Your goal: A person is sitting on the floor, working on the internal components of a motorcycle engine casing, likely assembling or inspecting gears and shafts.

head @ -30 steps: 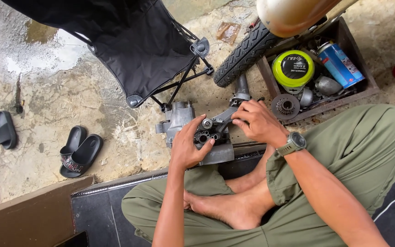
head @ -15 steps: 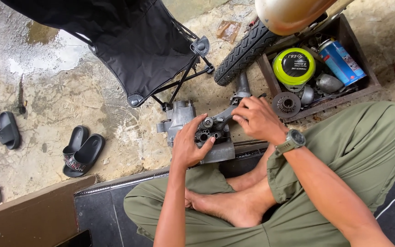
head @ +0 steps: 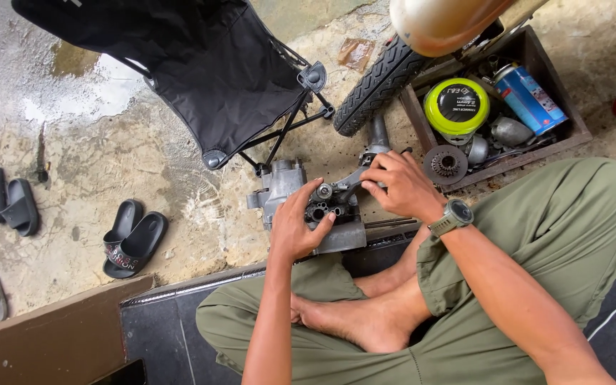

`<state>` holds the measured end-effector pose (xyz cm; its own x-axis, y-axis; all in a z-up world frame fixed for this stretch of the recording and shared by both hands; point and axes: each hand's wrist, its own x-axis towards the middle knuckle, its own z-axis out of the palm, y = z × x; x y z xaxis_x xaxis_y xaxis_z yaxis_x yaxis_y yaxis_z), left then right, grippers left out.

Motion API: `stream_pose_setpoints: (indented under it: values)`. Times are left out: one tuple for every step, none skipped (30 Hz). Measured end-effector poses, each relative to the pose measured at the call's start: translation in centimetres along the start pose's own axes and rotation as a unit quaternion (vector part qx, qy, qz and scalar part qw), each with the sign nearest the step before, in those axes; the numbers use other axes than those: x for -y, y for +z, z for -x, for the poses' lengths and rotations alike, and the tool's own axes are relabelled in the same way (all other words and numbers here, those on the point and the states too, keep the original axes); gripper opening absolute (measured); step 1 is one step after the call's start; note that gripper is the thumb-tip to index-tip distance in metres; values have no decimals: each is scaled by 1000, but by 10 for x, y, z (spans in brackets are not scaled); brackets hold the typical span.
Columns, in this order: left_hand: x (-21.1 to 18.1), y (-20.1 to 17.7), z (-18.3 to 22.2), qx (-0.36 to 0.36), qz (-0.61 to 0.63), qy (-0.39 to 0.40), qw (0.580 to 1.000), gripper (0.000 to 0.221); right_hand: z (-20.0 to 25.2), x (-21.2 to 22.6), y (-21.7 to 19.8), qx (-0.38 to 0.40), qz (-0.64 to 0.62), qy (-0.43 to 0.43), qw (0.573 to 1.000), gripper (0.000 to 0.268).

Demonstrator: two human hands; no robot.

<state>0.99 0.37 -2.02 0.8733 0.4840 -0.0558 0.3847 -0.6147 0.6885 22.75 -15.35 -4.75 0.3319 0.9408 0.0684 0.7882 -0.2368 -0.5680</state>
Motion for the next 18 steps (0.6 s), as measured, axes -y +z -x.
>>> stream_pose_setpoints:
  values:
    - [1,0,0,-1,-1,-1,1000,73,0,-2,1,0,-1,-2,1000,23]
    - [2,1,0,-2,-1,-1,1000,72,1,-5,2,-4,5,4,1000,22]
    - [3,2,0,-3,0,0,1000,72,3,-7,2,-9,11,9,1000,22]
    - [4,2,0,-5,-1,1,1000,72,1,-3,0,-10,12,8,1000,22]
    - [5,2,0,-5,0,2,1000,72,0,1,-2,-1,30,-6,1000,23]
    - [5,3,0,-5,2,3,1000,72,0,4,-3,8,49,-20,999,25]
    - [4,3,-1,-5,1,3,1000,72,-1,-1,-4,8,49,-20,999,25]
    - [3,2,0,-5,-1,3,1000,72,-2,-4,-3,25,28,8,999,27]
    - [2,1,0,-4,-4,3,1000,71,-2,-7,-3,43,6,35,998,28]
    - [2,1,1,-5,-4,3,1000,71,-2,-7,-1,43,6,34,998,28]
    - [2,1,1,-5,-3,3,1000,71,-1,-7,0,37,21,25,999,29]
    - [2,1,0,-5,-1,5,1000,71,0,-8,1,31,37,17,999,29]
    - [2,1,0,-5,-1,7,1000,71,-1,-5,-2,31,39,17,999,29]
    - [3,1,0,-4,-4,6,1000,71,-1,-1,-4,36,37,11,999,29]
    - [3,1,0,-3,-7,5,1000,72,-1,2,-5,41,35,5,999,30]
    - [3,1,0,-2,-8,3,1000,72,0,-2,-3,41,33,5,999,30]
    - [2,0,1,1,-4,2,1000,72,0,-7,0,29,42,12,999,30]
    - [2,0,0,1,0,1,1000,72,-1,-12,1,17,52,18,998,30]
